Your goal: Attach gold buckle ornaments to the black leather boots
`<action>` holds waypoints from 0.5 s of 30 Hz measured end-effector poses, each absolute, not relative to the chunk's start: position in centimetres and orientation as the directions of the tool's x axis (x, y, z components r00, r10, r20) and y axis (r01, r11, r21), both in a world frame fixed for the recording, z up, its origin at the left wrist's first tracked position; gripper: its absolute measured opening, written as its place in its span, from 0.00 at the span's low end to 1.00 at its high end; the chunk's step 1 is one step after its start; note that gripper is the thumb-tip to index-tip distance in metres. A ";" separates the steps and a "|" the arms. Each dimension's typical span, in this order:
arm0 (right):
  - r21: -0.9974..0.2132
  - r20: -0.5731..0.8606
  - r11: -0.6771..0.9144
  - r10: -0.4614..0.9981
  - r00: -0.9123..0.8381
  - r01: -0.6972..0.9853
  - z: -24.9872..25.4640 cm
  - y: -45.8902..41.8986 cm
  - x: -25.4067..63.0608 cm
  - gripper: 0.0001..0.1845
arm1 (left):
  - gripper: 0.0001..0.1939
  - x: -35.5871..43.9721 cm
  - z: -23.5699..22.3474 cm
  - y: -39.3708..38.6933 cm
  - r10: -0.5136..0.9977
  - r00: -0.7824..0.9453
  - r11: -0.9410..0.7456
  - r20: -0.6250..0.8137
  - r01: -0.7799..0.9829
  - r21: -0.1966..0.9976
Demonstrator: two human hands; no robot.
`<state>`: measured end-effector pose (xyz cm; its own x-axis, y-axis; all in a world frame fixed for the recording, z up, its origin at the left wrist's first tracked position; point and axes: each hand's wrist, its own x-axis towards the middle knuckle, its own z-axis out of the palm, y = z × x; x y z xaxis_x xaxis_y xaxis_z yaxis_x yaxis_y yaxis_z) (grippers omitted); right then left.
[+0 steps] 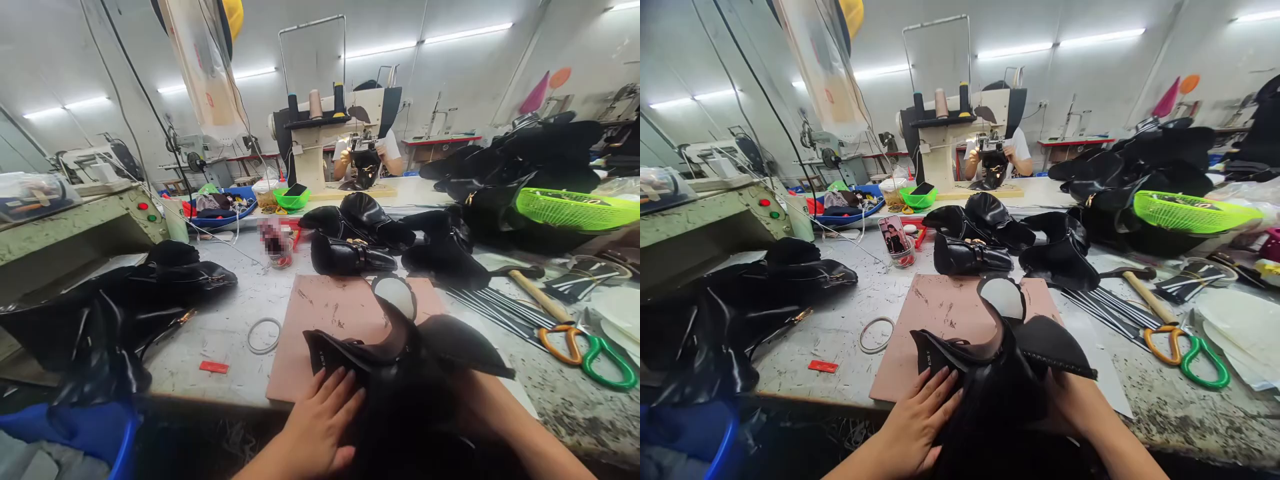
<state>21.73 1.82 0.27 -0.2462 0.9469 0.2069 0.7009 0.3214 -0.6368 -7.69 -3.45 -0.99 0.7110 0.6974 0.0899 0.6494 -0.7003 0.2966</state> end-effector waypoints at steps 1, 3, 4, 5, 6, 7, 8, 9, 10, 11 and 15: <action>-0.685 0.176 0.309 0.949 -0.261 0.660 0.6 2.0 21.2 0.17 | 0.32 -7.5 -1.0 -3.5 0.706 0.704 -0.695 0.080 0.666 0.271; -0.792 0.108 0.221 0.968 -0.226 0.570 0.9 2.3 20.3 0.18 | 0.31 -7.2 -0.9 -3.5 0.714 0.697 -0.688 0.059 0.684 0.242; -0.841 0.075 0.168 0.978 -0.197 0.514 0.9 2.3 20.0 0.17 | 0.30 -7.2 -0.8 -3.6 0.711 0.701 -0.690 0.045 0.684 0.236; -0.884 0.046 0.117 0.985 -0.165 0.452 0.7 2.3 19.9 0.17 | 0.30 -7.1 -0.7 -3.6 0.707 0.706 -0.693 0.038 0.682 0.234; -0.920 0.022 0.074 0.990 -0.136 0.386 0.4 2.4 19.8 0.17 | 0.30 -7.1 -0.6 -3.5 0.704 0.710 -0.697 0.037 0.679 0.232; -0.947 0.000 0.036 0.994 -0.112 0.320 0.0 2.5 19.8 0.16 | 0.30 -7.1 -0.6 -3.4 0.702 0.712 -0.699 0.039 0.676 0.233; -0.966 -0.019 0.008 0.995 -0.099 0.258 -0.3 2.6 19.8 0.16 | 0.30 -7.1 -0.5 -3.2 0.703 0.710 -0.697 0.040 0.677 0.236; -0.978 -0.032 -0.011 0.995 -0.097 0.209 -0.6 2.9 19.9 0.17 | 0.30 -7.1 -0.5 -2.9 0.708 0.705 -0.691 0.038 0.681 0.242; -0.983 -0.036 -0.017 0.994 -0.102 0.184 -0.8 3.2 19.9 0.17 | 0.29 -7.1 -0.5 -2.4 0.718 0.695 -0.679 0.031 0.690 0.250; -0.983 -0.033 -0.012 0.994 -0.107 0.183 -0.8 3.5 19.8 0.17 | 0.28 -7.1 -0.5 -1.8 0.730 0.684 -0.663 0.014 0.702 0.259; -0.927 -0.016 0.006 0.998 -0.055 0.374 -0.7 5.0 19.5 0.15 | 0.23 -7.2 -0.3 0.9 0.752 0.652 -0.609 -0.099 0.744 0.275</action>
<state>19.48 5.03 -0.72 -0.0554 0.9983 -0.0156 0.3738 0.0063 -0.9275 -7.17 0.86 -0.30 0.6516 0.7520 -0.0994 0.7443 -0.6086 0.2750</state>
